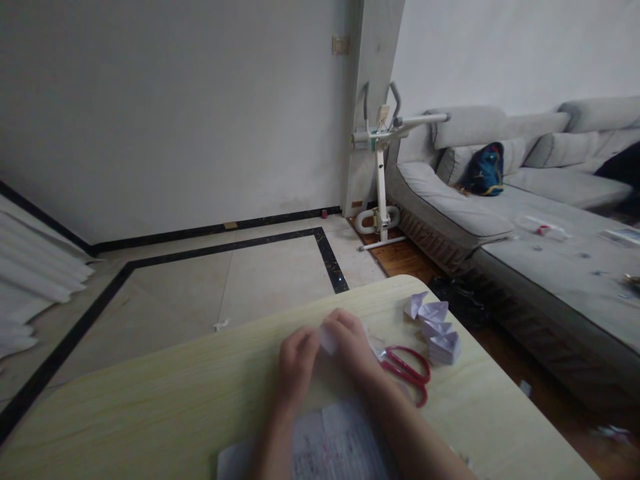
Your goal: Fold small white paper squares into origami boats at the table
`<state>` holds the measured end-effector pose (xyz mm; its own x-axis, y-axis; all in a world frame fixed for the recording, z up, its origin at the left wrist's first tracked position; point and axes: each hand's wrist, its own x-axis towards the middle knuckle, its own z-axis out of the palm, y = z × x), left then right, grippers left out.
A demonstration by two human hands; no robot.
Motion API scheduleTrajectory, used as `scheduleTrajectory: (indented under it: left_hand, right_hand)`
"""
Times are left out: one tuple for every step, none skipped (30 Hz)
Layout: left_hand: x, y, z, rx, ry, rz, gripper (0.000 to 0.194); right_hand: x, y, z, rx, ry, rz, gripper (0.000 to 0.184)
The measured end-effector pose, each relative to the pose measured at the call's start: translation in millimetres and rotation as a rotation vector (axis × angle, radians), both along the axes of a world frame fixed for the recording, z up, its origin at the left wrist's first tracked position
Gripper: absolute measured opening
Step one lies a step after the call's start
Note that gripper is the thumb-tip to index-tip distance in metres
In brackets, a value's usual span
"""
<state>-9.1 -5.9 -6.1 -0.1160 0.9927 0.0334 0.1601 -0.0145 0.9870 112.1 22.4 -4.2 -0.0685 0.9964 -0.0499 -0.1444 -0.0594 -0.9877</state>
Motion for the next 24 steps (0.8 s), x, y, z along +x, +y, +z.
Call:
scheduleTrajectory:
  left_hand:
    - [0,0,-0.2,0.001,-0.003,-0.003,0.031]
    - [-1,0,-0.4,0.0,-0.007,-0.006,0.031]
    - [-1,0,-0.5,-0.003,-0.01,-0.009,0.032]
    - [-1,0,-0.5,-0.006,-0.016,-0.009,0.032]
    - [-1,0,-0.4,-0.008,-0.023,-0.008,0.032]
    - [0,0,-0.3,-0.01,-0.03,-0.005,0.032]
    - [0,0,-0.3,-0.01,-0.036,0.003,0.032]
    - [0,1,-0.5,-0.008,-0.04,0.014,0.031]
    - [0,2,-0.9,-0.009,-0.044,0.031,0.031]
    - [0,3,-1.8,-0.014,-0.048,0.056,0.032]
    - [0,4,-2.9,-0.026,-0.056,0.084,0.032]
    - [-1,5,-4.3,-0.037,-0.069,0.114,0.033]
    - [-1,6,-5.7,-0.044,-0.083,0.144,0.033]
    - [-2,6,-7.0,-0.047,-0.096,0.169,0.034]
    - [-3,7,-7.8,-0.047,-0.105,0.182,0.034]
    - [-3,7,-8.1,-0.046,-0.108,0.186,0.033]
    - [-3,6,-7.7,-0.045,-0.108,0.181,0.032]
    - [-3,6,-6.6,-0.045,-0.104,0.173,0.031]
    - [-3,5,-5.1,-0.048,-0.1,0.162,0.029]
    - [-3,4,-3.4,-0.049,-0.095,0.154,0.028]
    - [-2,3,-1.7,-0.045,-0.09,0.148,0.027]
    - [-1,2,-0.2,-0.038,-0.085,0.143,0.026]
    - [-1,2,0.8,-0.033,-0.079,0.136,0.026]
    - [-1,1,1.4,-0.029,-0.075,0.13,0.025]
  right_hand:
    - [0,0,-1.0,-0.007,0.011,0.005,0.023]
    - [1,0,-2.0,-0.019,0.022,0.007,0.023]
    - [1,0,-2.7,-0.031,0.032,0.009,0.023]
    - [1,0,-3.1,-0.039,0.041,0.012,0.024]
    - [1,0,-3.3,-0.042,0.046,0.013,0.024]
    - [1,-1,-3.1,-0.038,0.045,0.012,0.024]
    - [0,-1,-2.7,-0.027,0.035,0.009,0.024]
    - [0,-1,-2.0,-0.01,0.021,0.005,0.023]
    - [0,-1,-1.1,0.005,0.009,0.003,0.023]
    - [0,-1,-0.2,0.015,0.003,0.008,0.023]
    - [-1,-1,0.6,0.018,0.002,0.019,0.023]
    - [-1,-1,1.2,0.016,0.004,0.03,0.023]
    - [-1,-1,1.5,0.012,0.0,0.035,0.024]
    - [-1,-1,1.4,0.01,-0.011,0.035,0.024]
    - [-1,-1,1.0,0.013,-0.028,0.026,0.024]
    - [-1,-1,0.2,0.019,-0.045,0.015,0.024]
    - [-1,-1,-1.0,0.023,-0.054,0.006,0.024]
    - [0,0,-2.3,0.025,-0.056,0.003,0.023]
    - [0,0,-3.9,0.026,-0.052,0.005,0.023]
    - [0,0,-5.4,0.025,-0.045,0.01,0.022]
    - [0,0,-6.8,0.023,-0.039,0.019,0.021]
    - [0,0,-8.0,0.02,-0.033,0.027,0.02]
    - [0,1,-8.7,0.02,-0.03,0.034,0.019]
    - [0,1,-9.0,0.023,-0.031,0.038,0.019]
